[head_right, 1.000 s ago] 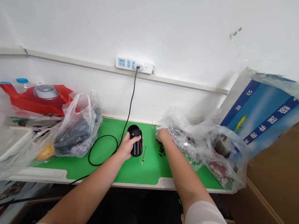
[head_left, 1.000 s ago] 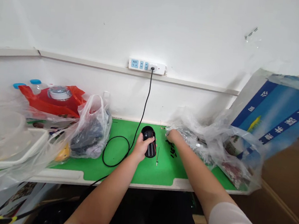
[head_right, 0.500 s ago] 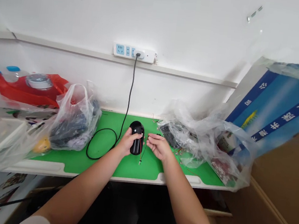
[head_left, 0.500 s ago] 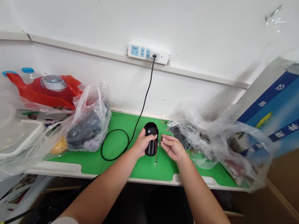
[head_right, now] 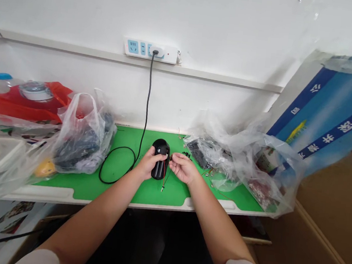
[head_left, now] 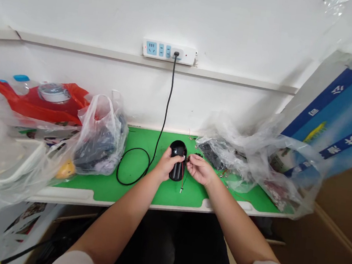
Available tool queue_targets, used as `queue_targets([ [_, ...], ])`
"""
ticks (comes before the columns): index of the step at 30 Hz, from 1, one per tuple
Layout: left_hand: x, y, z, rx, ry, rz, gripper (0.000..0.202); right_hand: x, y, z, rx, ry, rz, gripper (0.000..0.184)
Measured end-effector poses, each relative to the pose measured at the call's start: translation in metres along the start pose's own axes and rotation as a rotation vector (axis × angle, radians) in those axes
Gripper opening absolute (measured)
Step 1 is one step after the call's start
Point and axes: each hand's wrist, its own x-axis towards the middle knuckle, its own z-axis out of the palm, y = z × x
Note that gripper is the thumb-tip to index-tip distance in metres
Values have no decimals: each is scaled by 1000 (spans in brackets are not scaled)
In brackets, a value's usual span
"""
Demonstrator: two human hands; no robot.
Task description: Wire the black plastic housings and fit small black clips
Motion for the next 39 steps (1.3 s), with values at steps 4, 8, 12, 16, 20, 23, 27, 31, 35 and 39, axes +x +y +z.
queue_targets([
  [4, 0, -2, 0, -6, 28, 32, 49, -1, 0, 1, 3, -24, 2, 20],
  [8, 1, -2, 0, 3, 61, 61, 53, -1, -2, 1, -27, -12, 1, 15],
  [12, 0, -1, 0, 29, 52, 90, 59, -1, -6, 0, -16, 51, 22, 12],
  [16, 0, 0, 1, 49, 56, 117, 61, -2, -9, 0, -12, 36, 17, 9],
  [20, 0, -1, 0, 41, 48, 113, 60, -5, -11, 1, -67, 16, -21, 13],
  [23, -1, 0, 0, 21, 33, 86, 62, -6, -12, 1, -110, 49, -27, 22],
  [27, -3, 2, 1, 11, 5, 24, 60, -6, -14, -2, -137, 47, -47, 23],
  [31, -3, 2, 1, 22, 12, 39, 56, -8, -16, -3, -171, 31, -72, 20],
  [35, -2, 0, 0, 34, 32, 94, 57, -9, -17, -1, -178, 17, -61, 17],
  [39, -1, -1, -1, 22, 30, 92, 55, -8, -15, 1, -130, 11, -35, 15],
])
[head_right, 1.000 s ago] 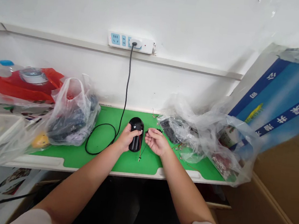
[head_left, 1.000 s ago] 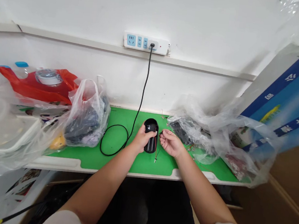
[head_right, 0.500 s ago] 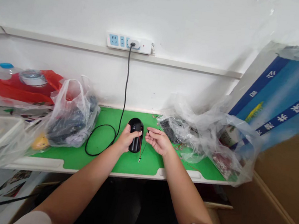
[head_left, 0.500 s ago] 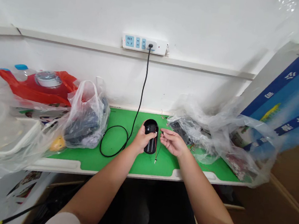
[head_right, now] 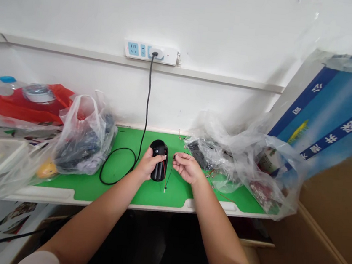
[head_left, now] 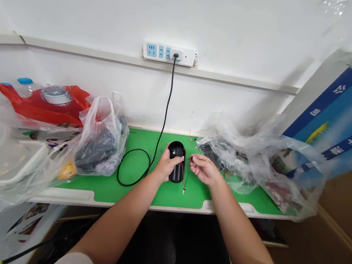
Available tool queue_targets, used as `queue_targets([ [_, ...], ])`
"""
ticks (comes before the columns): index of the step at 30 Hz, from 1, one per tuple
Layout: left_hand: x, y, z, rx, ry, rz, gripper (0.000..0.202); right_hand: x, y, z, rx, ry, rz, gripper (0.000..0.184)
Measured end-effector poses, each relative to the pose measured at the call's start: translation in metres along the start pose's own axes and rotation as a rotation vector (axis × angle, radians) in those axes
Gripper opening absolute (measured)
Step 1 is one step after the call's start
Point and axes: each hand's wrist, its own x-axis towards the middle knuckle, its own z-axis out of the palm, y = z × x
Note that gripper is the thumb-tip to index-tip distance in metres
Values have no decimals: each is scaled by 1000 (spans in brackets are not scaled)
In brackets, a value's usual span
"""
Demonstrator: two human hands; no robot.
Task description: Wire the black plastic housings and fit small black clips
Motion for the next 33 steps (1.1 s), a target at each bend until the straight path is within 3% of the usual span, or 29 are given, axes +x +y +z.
queue_targets([
  [17, 1, -2, 0, 50, -54, 83, 63, 0, 8, 15, -133, 58, -56, 20],
  [27, 6, -4, -3, 235, -41, 220, 61, 2, 10, 15, -205, 124, -63, 26],
  [31, 8, -6, -5, 293, -14, 255, 63, 2, 15, 18, -330, 131, -99, 29],
  [33, 9, -7, -5, 293, 7, 249, 64, 1, 18, 19, -519, 96, -199, 29],
])
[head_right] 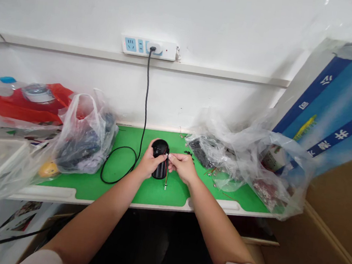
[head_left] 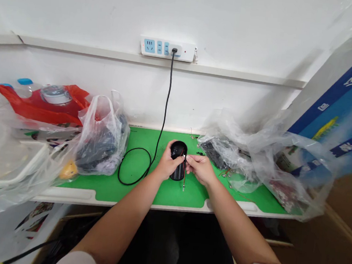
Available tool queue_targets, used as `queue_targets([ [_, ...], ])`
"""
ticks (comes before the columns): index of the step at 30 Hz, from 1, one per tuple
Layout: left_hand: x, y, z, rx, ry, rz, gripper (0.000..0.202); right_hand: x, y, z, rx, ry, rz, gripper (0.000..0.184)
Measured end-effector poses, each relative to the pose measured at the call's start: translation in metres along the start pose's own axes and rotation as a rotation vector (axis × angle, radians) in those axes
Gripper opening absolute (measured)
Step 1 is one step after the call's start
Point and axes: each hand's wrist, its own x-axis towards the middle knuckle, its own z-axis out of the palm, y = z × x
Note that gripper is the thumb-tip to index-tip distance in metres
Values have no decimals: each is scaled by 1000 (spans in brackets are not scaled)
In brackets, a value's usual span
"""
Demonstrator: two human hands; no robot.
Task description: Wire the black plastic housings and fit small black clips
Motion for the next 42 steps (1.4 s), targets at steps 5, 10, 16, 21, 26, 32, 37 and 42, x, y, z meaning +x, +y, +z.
queue_targets([
  [5, 0, -1, 2, 9, 50, 8, 64, -1, 4, 7, -564, 33, -406, 36],
  [10, -2, -2, 3, 46, 82, 14, 60, -6, 12, 13, -703, 38, -450, 23],
  [16, -7, -4, 7, 97, 111, 15, 58, -11, 21, 16, -855, 116, -496, 24],
  [21, -10, -4, 8, 178, 124, 78, 52, -15, 22, 17, -867, 102, -495, 25],
  [26, -2, -2, 6, 167, 128, 47, 53, -2, 25, 15, -687, 70, -433, 26],
  [32, -2, 8, 5, -102, -105, -423, 54, 23, 14, -7, -108, 88, -247, 45],
  [37, -13, 12, 6, -141, -293, -513, 54, 18, 6, -20, 160, -144, -119, 49],
  [42, -14, 3, 8, 19, -311, -185, 64, 12, 12, -23, 164, 18, -218, 46],
])
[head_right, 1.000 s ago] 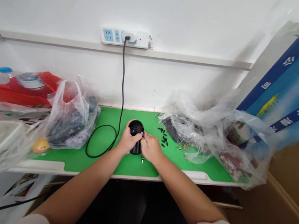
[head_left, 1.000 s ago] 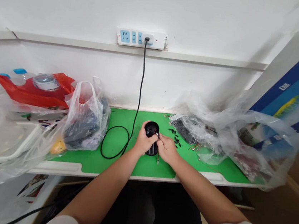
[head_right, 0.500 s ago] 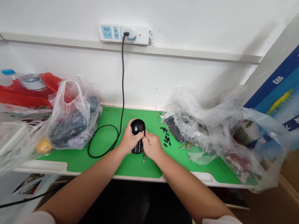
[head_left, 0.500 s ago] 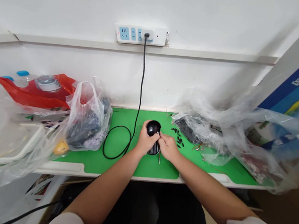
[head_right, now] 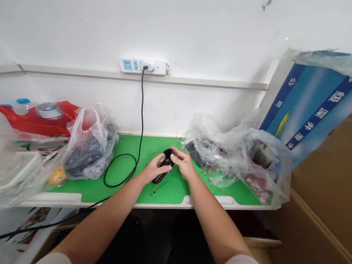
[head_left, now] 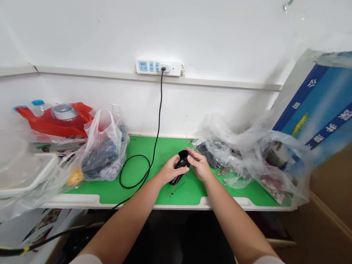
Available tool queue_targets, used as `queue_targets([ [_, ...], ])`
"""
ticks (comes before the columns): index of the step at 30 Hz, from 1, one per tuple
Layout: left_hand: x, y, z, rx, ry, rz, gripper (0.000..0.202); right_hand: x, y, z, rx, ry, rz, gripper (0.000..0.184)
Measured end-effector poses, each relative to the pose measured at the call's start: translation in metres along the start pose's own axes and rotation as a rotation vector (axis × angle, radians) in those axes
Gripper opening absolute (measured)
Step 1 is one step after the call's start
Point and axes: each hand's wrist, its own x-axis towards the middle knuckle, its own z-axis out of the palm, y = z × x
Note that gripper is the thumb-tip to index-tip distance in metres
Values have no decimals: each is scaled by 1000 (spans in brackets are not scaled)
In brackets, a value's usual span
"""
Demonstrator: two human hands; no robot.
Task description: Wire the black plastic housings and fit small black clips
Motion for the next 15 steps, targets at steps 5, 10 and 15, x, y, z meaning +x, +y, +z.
queue_targets([
  [5, 4, -8, -3, 291, 23, 165, 67, 0, 4, 5, -125, 124, -125, 45],
  [10, 3, -15, 1, 518, 87, 293, 51, 0, 7, 12, -247, 164, -160, 45],
  [15, 5, -19, 3, 502, 152, 285, 53, 2, 8, 14, -247, 131, -142, 43],
])
